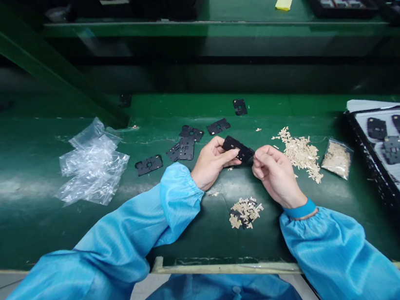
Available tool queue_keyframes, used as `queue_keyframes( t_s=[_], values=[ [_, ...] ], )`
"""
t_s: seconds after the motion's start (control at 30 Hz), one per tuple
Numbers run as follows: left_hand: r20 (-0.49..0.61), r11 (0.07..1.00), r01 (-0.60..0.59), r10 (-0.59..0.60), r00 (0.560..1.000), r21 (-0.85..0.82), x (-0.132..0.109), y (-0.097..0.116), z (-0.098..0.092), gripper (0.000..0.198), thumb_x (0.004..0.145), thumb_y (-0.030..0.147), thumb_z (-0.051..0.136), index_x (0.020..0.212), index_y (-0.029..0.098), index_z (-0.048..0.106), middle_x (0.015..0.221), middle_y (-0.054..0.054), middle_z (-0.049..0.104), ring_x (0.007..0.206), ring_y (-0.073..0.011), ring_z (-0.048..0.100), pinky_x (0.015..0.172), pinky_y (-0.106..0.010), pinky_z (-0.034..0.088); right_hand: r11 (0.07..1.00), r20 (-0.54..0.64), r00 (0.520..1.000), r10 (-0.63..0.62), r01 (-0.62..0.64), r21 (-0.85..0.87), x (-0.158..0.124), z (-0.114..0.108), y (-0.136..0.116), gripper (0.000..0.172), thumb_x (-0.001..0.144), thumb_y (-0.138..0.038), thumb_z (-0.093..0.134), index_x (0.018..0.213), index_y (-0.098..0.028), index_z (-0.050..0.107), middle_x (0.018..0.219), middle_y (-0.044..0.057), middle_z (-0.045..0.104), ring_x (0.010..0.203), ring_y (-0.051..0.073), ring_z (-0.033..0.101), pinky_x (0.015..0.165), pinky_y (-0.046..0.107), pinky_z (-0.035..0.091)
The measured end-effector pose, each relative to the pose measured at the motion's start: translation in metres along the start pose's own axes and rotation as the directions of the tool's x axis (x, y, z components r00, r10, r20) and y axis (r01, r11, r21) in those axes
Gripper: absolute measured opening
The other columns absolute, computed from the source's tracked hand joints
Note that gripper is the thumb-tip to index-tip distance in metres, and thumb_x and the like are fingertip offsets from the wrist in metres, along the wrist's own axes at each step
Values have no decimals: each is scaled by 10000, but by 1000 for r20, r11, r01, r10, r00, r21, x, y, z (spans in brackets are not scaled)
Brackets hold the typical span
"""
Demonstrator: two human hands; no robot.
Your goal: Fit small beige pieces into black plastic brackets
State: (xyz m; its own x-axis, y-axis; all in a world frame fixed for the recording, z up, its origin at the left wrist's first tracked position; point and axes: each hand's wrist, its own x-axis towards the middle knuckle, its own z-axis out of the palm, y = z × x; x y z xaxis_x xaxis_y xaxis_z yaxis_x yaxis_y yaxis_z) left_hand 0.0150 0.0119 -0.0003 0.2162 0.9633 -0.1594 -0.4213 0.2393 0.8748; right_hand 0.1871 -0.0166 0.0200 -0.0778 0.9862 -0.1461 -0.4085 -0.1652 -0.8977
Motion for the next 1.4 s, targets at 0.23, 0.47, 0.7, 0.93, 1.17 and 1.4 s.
queue_keyframes(
  t_s=[0.23, 0.47, 0.7, 0.93, 1.17, 1.4],
  values=[
    [-28, 1000, 9, -9, 1000, 6, -1, 0, -1, 558, 618, 388, 965, 887, 168, 529, 825, 29, 706, 728, -81, 704, 697, -208, 641, 997, 39, 999, 37, -39, 59, 0, 2, 3, 240, 864, -289, 760, 732, -189, 586, 611, -54, 509, 461, 60, 380, 483, 262, 224],
    [-39, 1000, 15, -15, 999, 2, -1, 1, 0, 572, 604, 392, 971, 894, 169, 532, 817, 37, 705, 718, -79, 707, 690, -204, 640, 991, 68, 996, 64, -72, 114, 0, 1, 5, 269, 884, -297, 755, 734, -194, 556, 623, -62, 494, 457, 58, 389, 488, 263, 242],
    [-46, 999, 14, -15, 999, -30, 0, 2, 0, 578, 613, 386, 969, 901, 175, 514, 819, 46, 702, 728, -75, 714, 721, -201, 640, 983, 116, 976, 184, -181, -32, -2, 2, 3, 322, 843, -347, 793, 713, -193, 543, 593, -64, 487, 444, 58, 395, 462, 254, 209],
    [-19, 999, 20, -19, 1000, 27, -2, 0, 0, 563, 634, 394, 956, 880, 176, 499, 850, 35, 702, 730, -81, 715, 714, -213, 645, 998, -32, 998, 60, -60, 13, 2, 0, 4, 322, 865, -489, 764, 850, -213, 600, 662, -49, 548, 485, 75, 451, 463, 248, 270],
    [-12, 999, 21, -21, 1000, 33, -1, -1, -2, 565, 635, 405, 955, 878, 175, 499, 825, 35, 692, 720, -76, 705, 693, -195, 634, 965, 143, 981, 128, -157, 209, -4, 10, 9, 334, 835, -429, 815, 905, -237, 551, 679, -79, 496, 528, 74, 443, 540, 243, 353],
    [-24, 999, 36, -36, 999, -2, -1, 0, -1, 575, 626, 404, 962, 888, 165, 509, 837, 14, 709, 759, -90, 718, 712, -201, 637, 994, 131, 990, 49, -61, 90, -5, 9, 7, 285, 840, -371, 794, 938, -226, 569, 673, -65, 535, 579, 100, 514, 560, 254, 391]
  ],
)
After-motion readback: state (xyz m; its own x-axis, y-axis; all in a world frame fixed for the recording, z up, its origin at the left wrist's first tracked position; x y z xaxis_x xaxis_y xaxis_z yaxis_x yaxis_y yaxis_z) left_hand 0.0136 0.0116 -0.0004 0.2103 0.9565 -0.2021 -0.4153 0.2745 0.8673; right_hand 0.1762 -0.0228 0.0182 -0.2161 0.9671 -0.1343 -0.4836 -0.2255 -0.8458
